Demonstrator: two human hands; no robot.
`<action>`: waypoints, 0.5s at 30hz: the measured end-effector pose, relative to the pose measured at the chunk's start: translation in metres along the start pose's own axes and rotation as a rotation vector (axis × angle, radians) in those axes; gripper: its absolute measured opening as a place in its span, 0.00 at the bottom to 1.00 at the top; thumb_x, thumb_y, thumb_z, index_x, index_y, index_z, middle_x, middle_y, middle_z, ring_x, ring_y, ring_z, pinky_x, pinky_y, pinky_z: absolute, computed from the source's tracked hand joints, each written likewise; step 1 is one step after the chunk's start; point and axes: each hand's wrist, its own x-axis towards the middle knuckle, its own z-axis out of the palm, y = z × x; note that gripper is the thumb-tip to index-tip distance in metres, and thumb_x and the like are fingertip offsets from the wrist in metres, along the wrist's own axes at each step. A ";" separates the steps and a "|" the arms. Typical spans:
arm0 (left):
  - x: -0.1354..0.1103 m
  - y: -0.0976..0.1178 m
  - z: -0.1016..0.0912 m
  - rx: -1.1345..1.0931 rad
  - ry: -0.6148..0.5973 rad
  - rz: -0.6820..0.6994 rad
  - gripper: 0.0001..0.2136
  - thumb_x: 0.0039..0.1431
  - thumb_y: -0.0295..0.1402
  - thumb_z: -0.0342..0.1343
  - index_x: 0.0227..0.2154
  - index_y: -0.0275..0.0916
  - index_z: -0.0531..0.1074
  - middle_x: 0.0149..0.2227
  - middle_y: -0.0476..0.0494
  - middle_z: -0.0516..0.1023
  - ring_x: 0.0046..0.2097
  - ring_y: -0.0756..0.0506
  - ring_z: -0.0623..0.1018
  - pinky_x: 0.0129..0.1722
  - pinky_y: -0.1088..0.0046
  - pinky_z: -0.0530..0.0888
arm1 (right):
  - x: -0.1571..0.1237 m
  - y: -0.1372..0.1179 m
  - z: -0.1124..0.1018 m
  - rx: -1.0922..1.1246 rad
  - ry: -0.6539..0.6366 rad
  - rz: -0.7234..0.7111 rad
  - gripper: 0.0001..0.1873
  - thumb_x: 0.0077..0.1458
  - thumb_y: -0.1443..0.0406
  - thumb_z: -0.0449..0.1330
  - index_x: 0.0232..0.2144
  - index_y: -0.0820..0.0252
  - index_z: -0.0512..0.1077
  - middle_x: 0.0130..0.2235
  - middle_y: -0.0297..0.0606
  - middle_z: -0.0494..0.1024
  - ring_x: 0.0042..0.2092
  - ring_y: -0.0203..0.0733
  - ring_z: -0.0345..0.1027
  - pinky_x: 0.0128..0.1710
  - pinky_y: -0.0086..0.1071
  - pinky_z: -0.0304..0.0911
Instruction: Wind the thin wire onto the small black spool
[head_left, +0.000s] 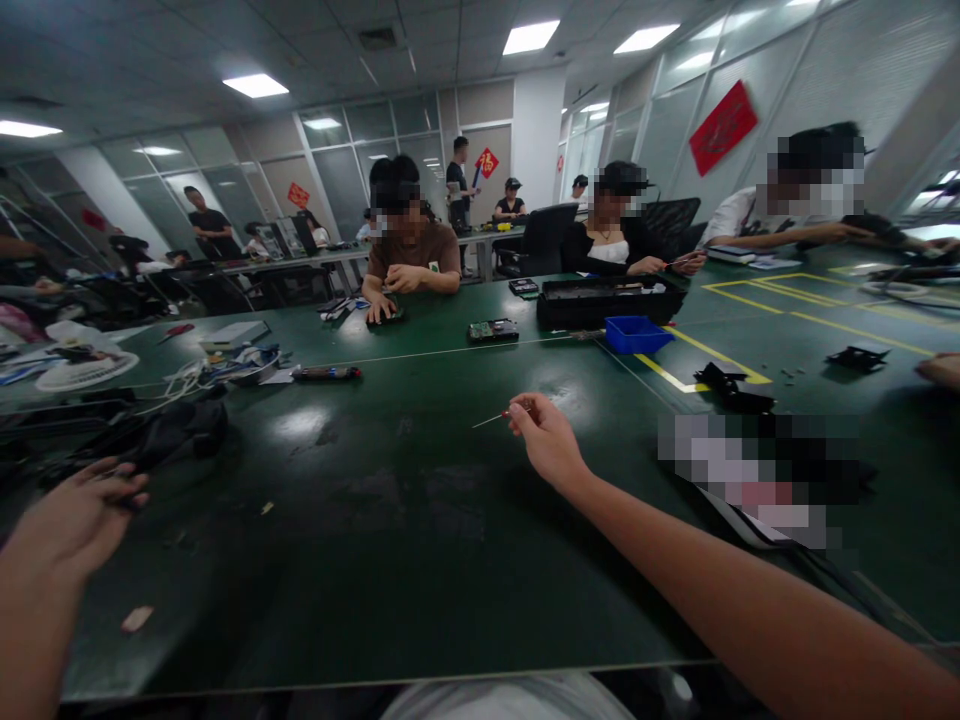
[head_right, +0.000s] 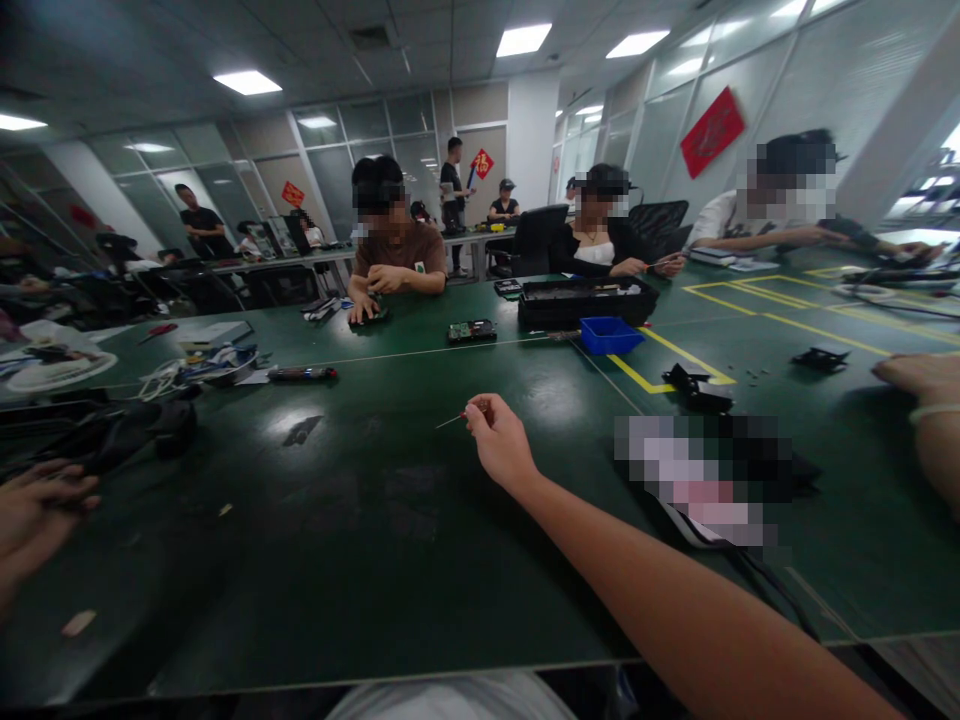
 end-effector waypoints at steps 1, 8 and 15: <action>-0.005 -0.006 0.014 -0.066 -0.081 -0.055 0.14 0.56 0.09 0.49 0.30 0.35 0.69 0.27 0.54 0.73 0.28 0.55 0.73 0.27 0.83 0.70 | 0.000 0.000 0.000 0.003 0.003 -0.004 0.12 0.59 0.56 0.56 0.38 0.57 0.70 0.33 0.37 0.76 0.34 0.42 0.69 0.38 0.38 0.65; -0.117 -0.031 0.114 -0.151 -0.850 -0.113 0.15 0.49 0.15 0.60 0.39 0.34 0.75 0.41 0.43 0.79 0.42 0.49 0.78 0.44 0.76 0.75 | -0.004 -0.016 -0.010 -0.108 -0.015 -0.077 0.15 0.61 0.53 0.56 0.33 0.57 0.73 0.28 0.34 0.74 0.30 0.40 0.66 0.32 0.35 0.60; -0.200 -0.041 0.181 0.046 -1.225 0.411 0.19 0.51 0.22 0.61 0.47 0.42 0.76 0.49 0.46 0.77 0.51 0.44 0.76 0.58 0.63 0.67 | -0.005 -0.029 -0.012 0.485 -0.039 0.097 0.16 0.53 0.52 0.64 0.26 0.56 0.69 0.23 0.28 0.67 0.24 0.34 0.60 0.28 0.32 0.61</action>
